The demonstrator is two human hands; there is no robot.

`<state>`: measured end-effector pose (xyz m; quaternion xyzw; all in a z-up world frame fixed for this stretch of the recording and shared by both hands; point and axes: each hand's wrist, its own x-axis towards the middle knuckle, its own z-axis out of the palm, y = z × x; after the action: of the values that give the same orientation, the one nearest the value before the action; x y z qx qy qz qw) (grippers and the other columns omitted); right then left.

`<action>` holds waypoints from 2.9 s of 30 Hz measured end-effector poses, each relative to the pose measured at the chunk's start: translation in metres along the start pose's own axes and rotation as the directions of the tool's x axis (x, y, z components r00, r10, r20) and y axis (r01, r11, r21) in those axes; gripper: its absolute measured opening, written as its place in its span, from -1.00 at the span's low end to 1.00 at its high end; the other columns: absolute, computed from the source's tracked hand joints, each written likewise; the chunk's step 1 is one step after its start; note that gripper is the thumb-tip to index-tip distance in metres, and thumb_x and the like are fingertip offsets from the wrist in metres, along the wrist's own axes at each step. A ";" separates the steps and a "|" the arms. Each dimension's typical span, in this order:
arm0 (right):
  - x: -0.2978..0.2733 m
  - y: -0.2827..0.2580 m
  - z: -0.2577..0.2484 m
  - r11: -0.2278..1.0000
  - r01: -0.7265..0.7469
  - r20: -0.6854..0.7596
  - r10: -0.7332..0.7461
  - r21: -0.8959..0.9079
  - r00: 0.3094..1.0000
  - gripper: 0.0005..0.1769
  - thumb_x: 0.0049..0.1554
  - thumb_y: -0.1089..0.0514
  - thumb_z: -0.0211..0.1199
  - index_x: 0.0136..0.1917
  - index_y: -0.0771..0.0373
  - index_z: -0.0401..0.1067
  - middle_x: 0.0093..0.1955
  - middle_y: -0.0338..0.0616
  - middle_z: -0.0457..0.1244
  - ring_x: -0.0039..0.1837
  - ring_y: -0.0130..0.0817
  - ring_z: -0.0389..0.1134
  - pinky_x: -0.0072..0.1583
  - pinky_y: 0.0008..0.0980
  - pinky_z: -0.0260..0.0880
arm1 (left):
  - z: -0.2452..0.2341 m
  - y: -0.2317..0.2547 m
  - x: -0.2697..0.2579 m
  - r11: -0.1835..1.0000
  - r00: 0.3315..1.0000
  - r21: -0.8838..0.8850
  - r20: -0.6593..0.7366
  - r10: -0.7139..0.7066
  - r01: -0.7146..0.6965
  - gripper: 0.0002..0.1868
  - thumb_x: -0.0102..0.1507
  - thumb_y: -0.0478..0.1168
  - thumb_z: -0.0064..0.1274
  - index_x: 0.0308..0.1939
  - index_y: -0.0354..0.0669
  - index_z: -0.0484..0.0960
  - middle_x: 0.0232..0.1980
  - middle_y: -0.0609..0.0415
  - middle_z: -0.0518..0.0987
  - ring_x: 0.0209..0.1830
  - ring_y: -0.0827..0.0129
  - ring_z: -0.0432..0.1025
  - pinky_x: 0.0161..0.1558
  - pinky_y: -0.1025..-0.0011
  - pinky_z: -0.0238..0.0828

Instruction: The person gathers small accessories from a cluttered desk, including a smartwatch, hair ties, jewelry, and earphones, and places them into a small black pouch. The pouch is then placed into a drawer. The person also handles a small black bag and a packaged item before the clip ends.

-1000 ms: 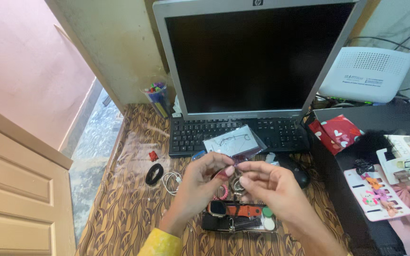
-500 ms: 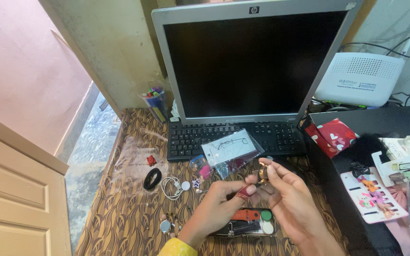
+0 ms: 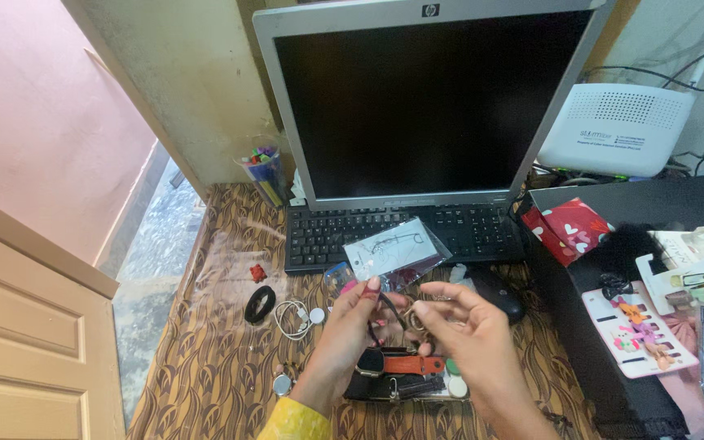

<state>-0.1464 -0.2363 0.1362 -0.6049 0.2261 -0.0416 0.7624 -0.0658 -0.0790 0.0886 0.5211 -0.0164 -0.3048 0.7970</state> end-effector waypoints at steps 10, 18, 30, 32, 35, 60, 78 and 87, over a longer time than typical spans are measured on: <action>0.045 0.085 -0.019 0.932 0.134 0.279 -0.037 -0.336 0.959 -0.64 0.10 0.22 0.39 0.16 0.39 0.57 0.04 -0.07 0.51 0.03 -0.42 0.54 0.07 -0.43 0.57 | -0.024 -0.084 0.027 0.767 0.983 -0.641 -0.141 -0.116 -0.001 -0.76 0.46 -0.15 -0.22 -0.16 -0.22 0.45 -0.38 0.12 0.47 -0.40 0.41 0.39 -0.27 0.44 0.42; 0.044 0.172 -0.046 0.850 0.029 0.321 0.166 -0.526 0.933 -0.53 0.04 0.35 0.37 0.24 0.27 0.51 0.19 -0.21 0.47 0.22 -0.49 0.48 0.26 -0.46 0.44 | -0.053 -0.147 0.008 0.994 0.961 0.111 -0.277 0.024 0.007 -0.75 0.39 -0.14 -0.03 -0.21 -0.29 0.53 -0.32 0.03 0.54 -0.33 0.41 0.39 -0.22 0.43 0.36; 0.036 0.110 -0.029 0.884 -0.386 0.322 0.458 -0.265 0.828 -0.48 0.06 0.20 0.35 0.30 0.25 0.45 0.08 -0.25 0.46 0.16 -0.53 0.41 0.27 -0.50 0.35 | -0.018 -0.094 0.009 0.776 0.906 -0.626 -0.368 -0.209 -0.075 -0.63 0.43 0.01 -0.21 -0.33 -0.16 0.40 -0.39 0.11 0.44 -0.36 0.38 0.35 -0.23 0.37 0.36; 0.041 0.110 -0.034 0.891 -0.294 0.406 0.425 -0.347 0.809 -0.52 0.10 0.16 0.34 0.29 0.31 0.50 0.04 -0.29 0.44 0.10 -0.57 0.37 0.20 -0.52 0.33 | -0.018 -0.096 0.010 0.680 0.961 -0.720 -0.264 -0.083 -0.138 -0.57 0.45 0.03 -0.17 -0.48 -0.02 0.24 -0.57 0.25 0.24 -0.55 0.48 0.16 -0.42 0.42 0.19; 0.050 0.121 -0.040 0.862 -0.096 0.464 0.358 -0.498 0.810 -0.61 0.21 0.09 0.36 0.16 0.46 0.57 -0.12 -0.21 0.29 -0.06 -0.49 0.21 0.02 -0.44 0.20 | -0.019 -0.098 0.010 0.621 0.941 -0.777 -0.281 -0.187 -0.108 -0.59 0.43 -0.02 -0.23 -0.50 0.02 0.15 -0.62 0.31 0.05 -0.63 0.52 -0.02 -0.48 0.46 -0.03; 0.030 0.132 -0.038 0.507 0.075 0.168 0.140 -0.859 0.976 -0.61 -0.06 0.04 0.46 0.03 0.16 0.50 -0.19 -0.14 0.45 -0.09 -0.24 0.51 0.00 -0.28 0.46 | -0.056 -0.074 -0.063 0.320 0.937 0.942 -0.018 0.349 -0.101 -0.84 0.12 -0.17 0.26 -0.22 0.02 0.77 -0.28 0.15 0.60 -0.25 0.22 0.52 -0.14 0.29 0.41; 0.019 0.139 -0.062 0.646 0.129 0.105 -0.077 -0.753 0.992 -0.60 -0.07 0.37 0.34 0.07 0.19 0.59 -0.07 -0.17 0.46 -0.06 -0.29 0.57 0.02 -0.36 0.58 | -0.053 -0.086 -0.053 -0.077 0.800 0.892 0.434 0.414 -0.445 -0.88 0.10 -0.17 0.29 -0.32 -0.08 0.76 -0.20 0.13 0.50 -0.04 0.20 0.33 -0.03 0.25 0.24; 0.009 0.119 -0.044 0.471 0.154 0.162 -0.025 -0.868 0.987 -0.70 -0.01 0.21 0.41 0.04 0.16 0.62 -0.14 -0.14 0.49 -0.05 -0.30 0.57 0.06 -0.36 0.53 | -0.050 -0.095 -0.045 -0.063 0.836 0.935 0.340 0.431 -0.348 -0.93 0.05 -0.25 0.29 -0.39 -0.04 0.74 -0.28 0.15 0.47 -0.08 0.22 0.35 -0.08 0.23 0.21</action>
<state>-0.1811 -0.2473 0.0145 -0.9219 0.1348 0.0782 0.3547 -0.1296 -0.0406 -0.0010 0.8959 -0.3395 0.0457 0.2828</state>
